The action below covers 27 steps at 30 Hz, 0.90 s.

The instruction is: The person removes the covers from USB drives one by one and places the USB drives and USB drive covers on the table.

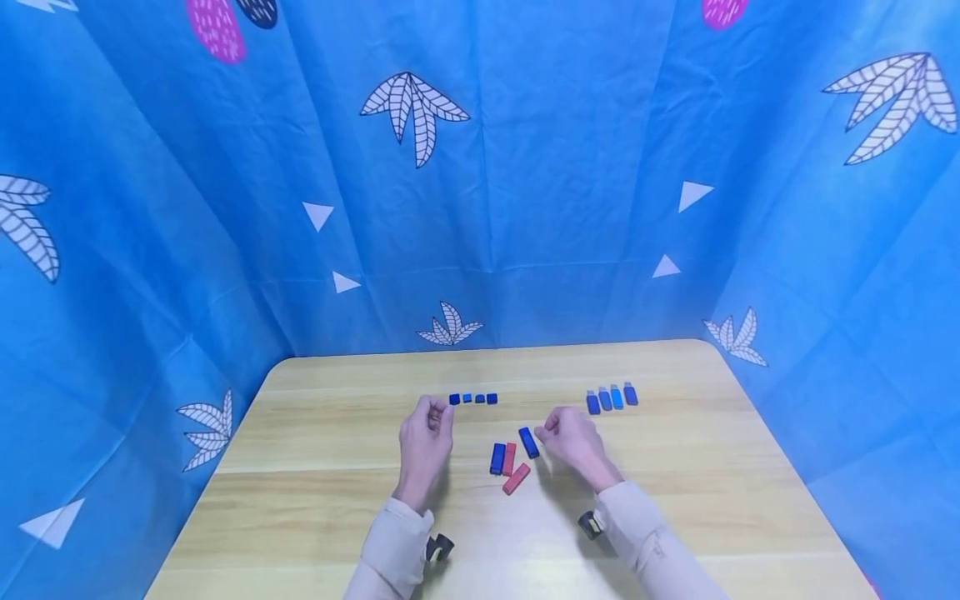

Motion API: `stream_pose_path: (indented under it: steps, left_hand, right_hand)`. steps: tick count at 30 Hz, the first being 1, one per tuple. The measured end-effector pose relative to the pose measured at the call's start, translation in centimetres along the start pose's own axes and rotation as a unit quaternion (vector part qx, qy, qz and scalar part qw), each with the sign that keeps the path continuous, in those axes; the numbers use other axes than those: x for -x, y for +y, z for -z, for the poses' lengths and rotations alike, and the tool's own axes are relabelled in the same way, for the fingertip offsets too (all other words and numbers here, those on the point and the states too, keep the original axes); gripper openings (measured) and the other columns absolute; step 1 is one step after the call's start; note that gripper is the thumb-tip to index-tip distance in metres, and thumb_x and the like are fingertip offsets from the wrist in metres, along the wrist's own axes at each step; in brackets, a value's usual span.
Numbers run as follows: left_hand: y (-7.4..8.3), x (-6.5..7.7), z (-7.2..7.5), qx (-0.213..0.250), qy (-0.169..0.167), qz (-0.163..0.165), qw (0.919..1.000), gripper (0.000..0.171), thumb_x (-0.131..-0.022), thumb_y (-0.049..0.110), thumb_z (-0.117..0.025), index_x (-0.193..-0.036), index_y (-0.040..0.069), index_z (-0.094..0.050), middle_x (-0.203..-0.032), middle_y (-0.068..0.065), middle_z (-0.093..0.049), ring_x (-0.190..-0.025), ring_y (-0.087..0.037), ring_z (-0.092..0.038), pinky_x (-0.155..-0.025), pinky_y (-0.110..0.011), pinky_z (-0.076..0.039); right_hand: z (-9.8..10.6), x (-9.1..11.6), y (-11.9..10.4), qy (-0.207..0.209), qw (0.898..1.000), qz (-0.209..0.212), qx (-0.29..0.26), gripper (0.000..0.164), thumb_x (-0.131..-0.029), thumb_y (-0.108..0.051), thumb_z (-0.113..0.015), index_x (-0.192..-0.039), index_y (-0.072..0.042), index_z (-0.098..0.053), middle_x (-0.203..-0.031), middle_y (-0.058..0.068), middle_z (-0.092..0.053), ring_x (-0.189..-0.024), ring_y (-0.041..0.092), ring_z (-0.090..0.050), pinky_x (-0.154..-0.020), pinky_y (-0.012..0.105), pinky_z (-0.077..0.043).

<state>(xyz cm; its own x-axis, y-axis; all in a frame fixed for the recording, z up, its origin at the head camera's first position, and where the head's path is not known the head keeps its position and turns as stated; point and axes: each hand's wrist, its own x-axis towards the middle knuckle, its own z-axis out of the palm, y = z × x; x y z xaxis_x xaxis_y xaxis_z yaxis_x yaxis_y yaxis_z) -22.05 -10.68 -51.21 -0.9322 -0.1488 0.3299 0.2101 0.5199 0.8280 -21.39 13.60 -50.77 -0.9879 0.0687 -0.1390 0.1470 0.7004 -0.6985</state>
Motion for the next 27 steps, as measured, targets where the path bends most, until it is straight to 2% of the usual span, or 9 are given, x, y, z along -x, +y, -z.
stream_pose_path:
  steps: [5, 10, 13, 19, 27]
  left_hand:
    - [0.3, 1.0, 0.5, 0.006, -0.005, -0.020, 0.9998, 0.006, -0.096, 0.010, -0.066, -0.096, 0.005, -0.067, -0.080, -0.004, -0.070, -0.069, -0.008, -0.060, -0.064, -0.019, -0.053]
    - [0.9, 1.6, 0.7, 0.024, -0.015, -0.038, 0.9989, 0.010, -0.097, 0.012, -0.066, -0.097, 0.002, -0.066, -0.081, -0.005, -0.070, -0.069, -0.008, -0.061, -0.063, -0.019, -0.054]
    - [1.2, 1.9, 0.8, 0.027, -0.019, -0.043, 0.9985, 0.010, -0.097, 0.012, -0.066, -0.096, 0.002, -0.066, -0.080, -0.005, -0.070, -0.068, -0.007, -0.060, -0.062, -0.019, -0.054]
    - [1.4, 2.5, 0.7, 0.037, -0.026, -0.043, 0.9981, 0.009, -0.096, 0.011, -0.068, -0.095, 0.003, -0.067, -0.078, -0.004, -0.069, -0.066, -0.005, -0.060, -0.060, -0.020, -0.054]
    - [1.6, 2.8, 0.6, 0.045, -0.033, -0.038, 0.9977, 0.006, -0.095, 0.010, -0.069, -0.093, 0.004, -0.067, -0.076, -0.004, -0.069, -0.065, -0.005, -0.059, -0.060, -0.019, -0.053]
  right_hand:
    - [-1.1, -0.6, 0.0, -0.024, 0.999, -0.024, 0.025, 0.018, -0.089, -0.023, -0.076, -0.083, -0.009, -0.067, -0.077, 0.004, -0.066, -0.065, 0.016, -0.057, -0.056, 0.026, -0.046]
    - [-2.2, -0.9, -0.1, -0.037, 0.998, -0.030, 0.049, 0.031, -0.089, -0.025, -0.076, -0.066, -0.012, -0.060, -0.056, -0.003, -0.049, -0.049, 0.011, -0.044, -0.044, 0.023, -0.034]
    - [-2.9, -1.0, 0.0, -0.044, 0.996, -0.031, 0.065, 0.039, -0.088, -0.025, -0.076, -0.059, -0.014, -0.053, -0.052, -0.004, -0.044, -0.047, 0.011, -0.042, -0.042, 0.024, -0.033]
    - [-3.8, -1.2, 0.0, -0.039, 0.995, -0.025, 0.092, 0.038, -0.088, -0.024, -0.075, -0.059, -0.015, -0.051, -0.053, -0.001, -0.048, -0.049, 0.014, -0.049, -0.044, 0.027, -0.040]
    - [-4.3, -1.5, 0.2, -0.030, 0.995, -0.030, 0.096, 0.030, -0.091, -0.023, -0.073, -0.069, -0.011, -0.056, -0.062, 0.003, -0.054, -0.054, 0.017, -0.052, -0.047, 0.028, -0.040]
